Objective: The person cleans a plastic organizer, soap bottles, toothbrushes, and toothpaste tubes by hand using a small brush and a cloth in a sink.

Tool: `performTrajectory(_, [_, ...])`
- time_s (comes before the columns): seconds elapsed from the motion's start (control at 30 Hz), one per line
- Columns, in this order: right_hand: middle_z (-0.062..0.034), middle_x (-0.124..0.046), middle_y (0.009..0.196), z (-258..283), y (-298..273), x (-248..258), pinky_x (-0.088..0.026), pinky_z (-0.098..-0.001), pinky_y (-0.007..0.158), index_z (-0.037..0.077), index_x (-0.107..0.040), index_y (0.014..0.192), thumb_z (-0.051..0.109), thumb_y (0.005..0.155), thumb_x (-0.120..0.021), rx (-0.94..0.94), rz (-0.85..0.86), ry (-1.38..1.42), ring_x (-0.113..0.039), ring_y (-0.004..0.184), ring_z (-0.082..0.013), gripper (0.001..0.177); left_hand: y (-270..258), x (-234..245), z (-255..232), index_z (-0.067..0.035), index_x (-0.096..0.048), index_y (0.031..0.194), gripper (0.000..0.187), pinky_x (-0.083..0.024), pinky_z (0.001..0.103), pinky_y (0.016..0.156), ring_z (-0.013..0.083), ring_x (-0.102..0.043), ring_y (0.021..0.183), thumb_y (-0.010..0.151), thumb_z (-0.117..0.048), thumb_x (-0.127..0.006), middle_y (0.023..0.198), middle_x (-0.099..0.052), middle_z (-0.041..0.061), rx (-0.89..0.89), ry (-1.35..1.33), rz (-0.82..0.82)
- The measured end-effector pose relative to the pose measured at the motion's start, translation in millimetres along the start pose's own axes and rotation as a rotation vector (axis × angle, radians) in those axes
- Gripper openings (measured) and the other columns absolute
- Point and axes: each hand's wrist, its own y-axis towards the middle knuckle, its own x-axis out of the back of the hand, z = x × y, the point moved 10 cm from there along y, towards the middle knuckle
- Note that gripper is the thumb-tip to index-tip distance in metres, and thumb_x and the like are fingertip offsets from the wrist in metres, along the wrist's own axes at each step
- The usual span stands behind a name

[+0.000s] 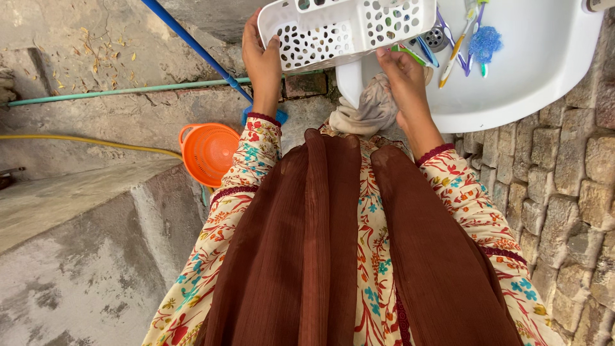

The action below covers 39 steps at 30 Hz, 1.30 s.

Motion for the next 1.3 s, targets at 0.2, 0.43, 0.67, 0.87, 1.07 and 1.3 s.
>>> performTrajectory(0.2, [0.0059, -0.068, 0.074, 27, -17, 17, -0.043, -0.0209, 0.058, -0.002, -0.07, 0.101, 0.015, 0.102, -0.079, 0.063, -0.108, -0.32, -0.055, 0.06, -0.0026, 0.019, 1, 3, 16, -0.007, -0.054, 0.143, 0.047, -0.058, 0.037, 0.1, 0.0232, -0.071, 0.118, 0.098, 0.007, -0.058, 0.133, -0.067, 0.014, -0.024, 0.002, 0.018])
performTrajectory(0.43, [0.0019, -0.063, 0.068, 101, 17, 33, -0.043, -0.025, 0.049, -0.001, -0.035, 0.152, 0.006, 0.097, -0.08, 0.284, -0.195, -0.382, -0.054, 0.055, -0.0069, 0.071, 4, 2, 23, -0.005, -0.054, 0.141, 0.044, -0.059, 0.037, 0.096, 0.0244, -0.073, 0.116, 0.098, 0.004, -0.056, 0.131, -0.067, 0.015, 0.034, 0.077, 0.002])
performTrajectory(0.67, [0.0019, -0.065, 0.066, 93, 47, 10, -0.051, -0.0278, 0.053, -0.004, -0.05, 0.142, 0.018, 0.102, -0.083, 0.24, -0.196, -0.505, -0.06, 0.054, -0.0088, 0.057, 2, 1, 21, -0.004, -0.053, 0.141, 0.045, -0.057, 0.04, 0.099, 0.029, -0.07, 0.119, 0.097, 0.001, -0.058, 0.131, -0.066, 0.017, 0.033, 0.164, -0.005])
performTrajectory(0.87, [-0.0015, -0.058, 0.06, 95, 53, -2, -0.045, -0.0329, 0.052, -0.007, -0.052, 0.134, 0.023, 0.102, -0.088, 0.388, -0.244, -0.749, -0.052, 0.049, -0.0143, 0.056, -3, -2, 11, -0.002, -0.05, 0.144, 0.047, -0.053, 0.043, 0.105, 0.0341, -0.065, 0.125, 0.098, 0.001, -0.061, 0.137, -0.062, 0.019, -0.069, 0.257, 0.0])
performTrajectory(1.07, [-0.0006, -0.058, 0.056, 91, 54, -9, -0.043, -0.033, 0.049, -0.01, -0.046, 0.137, 0.024, 0.101, -0.089, 0.435, -0.231, -0.746, -0.05, 0.044, -0.0146, 0.066, -4, -1, 2, -0.003, -0.049, 0.144, 0.051, -0.054, 0.041, 0.106, 0.0321, -0.066, 0.126, 0.095, -0.001, -0.065, 0.138, -0.061, 0.019, -0.028, 0.25, 0.019])
performTrajectory(1.3, [0.0007, -0.059, 0.06, 90, 46, -2, -0.045, -0.0292, 0.054, -0.008, -0.046, 0.144, 0.022, 0.098, -0.091, 0.4, -0.227, -0.714, -0.051, 0.049, -0.0112, 0.071, -3, 1, -9, -0.006, -0.05, 0.147, 0.057, -0.057, 0.04, 0.104, 0.0288, -0.068, 0.125, 0.093, -0.002, -0.068, 0.138, -0.061, 0.016, -0.03, 0.143, 0.021])
